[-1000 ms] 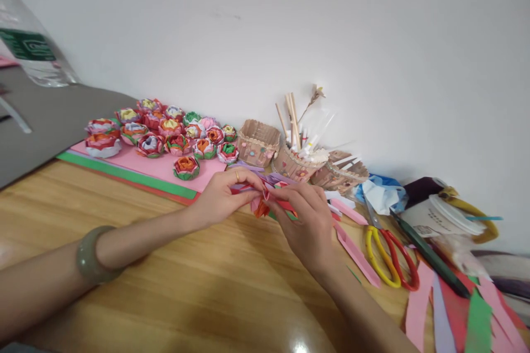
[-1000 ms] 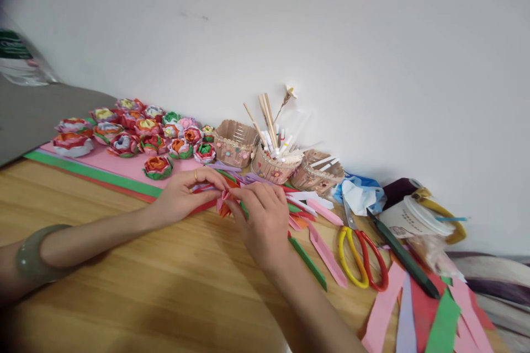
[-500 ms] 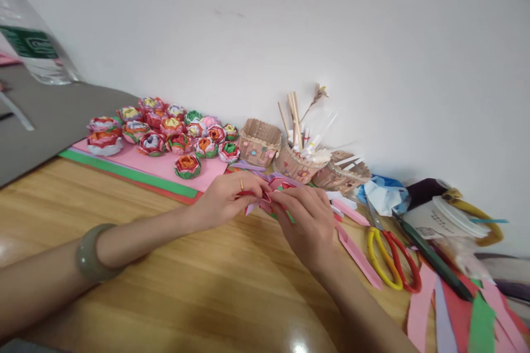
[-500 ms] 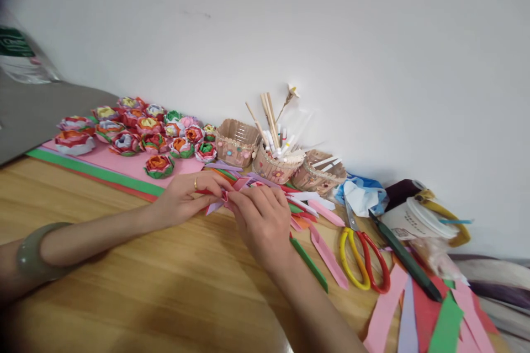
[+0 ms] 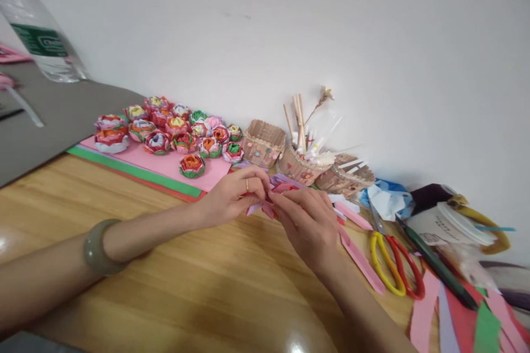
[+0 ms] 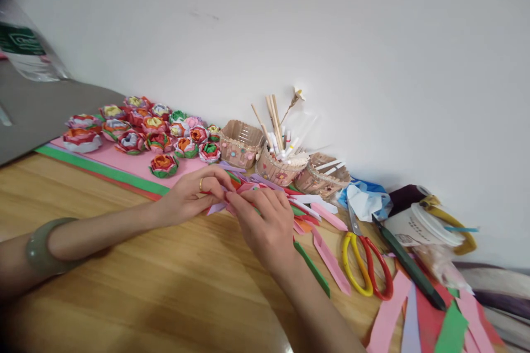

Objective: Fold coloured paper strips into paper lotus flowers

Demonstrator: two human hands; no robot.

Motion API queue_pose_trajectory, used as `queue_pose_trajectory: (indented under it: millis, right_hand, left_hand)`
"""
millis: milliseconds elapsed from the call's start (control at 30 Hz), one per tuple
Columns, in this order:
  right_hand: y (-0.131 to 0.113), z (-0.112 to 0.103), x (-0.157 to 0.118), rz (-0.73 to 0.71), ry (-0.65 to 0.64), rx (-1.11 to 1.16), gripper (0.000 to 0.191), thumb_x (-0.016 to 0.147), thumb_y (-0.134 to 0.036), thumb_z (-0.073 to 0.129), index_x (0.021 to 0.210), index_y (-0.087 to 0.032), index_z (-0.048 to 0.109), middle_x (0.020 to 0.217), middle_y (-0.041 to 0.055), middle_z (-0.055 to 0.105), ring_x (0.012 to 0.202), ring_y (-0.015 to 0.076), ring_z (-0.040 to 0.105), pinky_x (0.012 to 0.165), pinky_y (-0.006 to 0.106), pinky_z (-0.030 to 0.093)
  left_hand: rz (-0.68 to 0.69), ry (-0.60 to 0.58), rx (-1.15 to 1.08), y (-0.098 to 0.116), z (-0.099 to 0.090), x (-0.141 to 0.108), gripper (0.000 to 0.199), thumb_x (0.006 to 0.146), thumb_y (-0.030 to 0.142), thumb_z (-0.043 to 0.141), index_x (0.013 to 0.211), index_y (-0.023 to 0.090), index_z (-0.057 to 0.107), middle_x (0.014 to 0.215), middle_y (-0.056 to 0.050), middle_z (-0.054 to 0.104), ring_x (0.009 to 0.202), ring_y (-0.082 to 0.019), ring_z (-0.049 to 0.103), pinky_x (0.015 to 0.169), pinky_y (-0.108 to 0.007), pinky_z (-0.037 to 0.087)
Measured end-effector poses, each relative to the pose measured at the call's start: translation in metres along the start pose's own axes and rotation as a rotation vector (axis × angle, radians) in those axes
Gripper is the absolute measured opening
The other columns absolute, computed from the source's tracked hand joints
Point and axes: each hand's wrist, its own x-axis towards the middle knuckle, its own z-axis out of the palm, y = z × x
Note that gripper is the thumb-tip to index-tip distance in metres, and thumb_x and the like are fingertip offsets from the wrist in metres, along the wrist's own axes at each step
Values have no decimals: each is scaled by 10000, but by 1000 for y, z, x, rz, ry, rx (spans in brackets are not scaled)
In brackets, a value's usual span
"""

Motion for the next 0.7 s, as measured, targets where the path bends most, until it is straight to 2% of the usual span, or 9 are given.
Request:
queue_pose_trajectory:
  millis: [200, 367, 700]
  right_hand:
    - [0, -1, 0, -15, 33, -10, 98, 811, -146, 605, 870, -210, 650, 664, 9, 664, 608, 135, 558, 583, 275, 364]
    - [1, 0, -2, -32, 43, -4, 175, 796, -105, 615, 940, -202, 635, 724, 30, 679, 659, 143, 584, 595, 272, 385]
    - [1, -2, -1, -47, 56, -16, 179, 783, -109, 621, 922, -218, 650, 685, 14, 686, 629, 143, 584, 579, 271, 412]
  left_hand:
    - [43, 26, -12, 1, 1, 1, 186, 864, 159, 468, 693, 169, 541, 836, -48, 594, 774, -122, 588, 697, -242, 477]
    - [81, 33, 14, 2, 1, 2, 187, 859, 140, 467, 684, 166, 527, 822, -44, 594, 756, -113, 587, 671, -225, 476]
    - [127, 60, 118, 0, 1, 1, 178, 862, 154, 452, 717, 169, 555, 837, -61, 610, 777, -134, 608, 680, -249, 493]
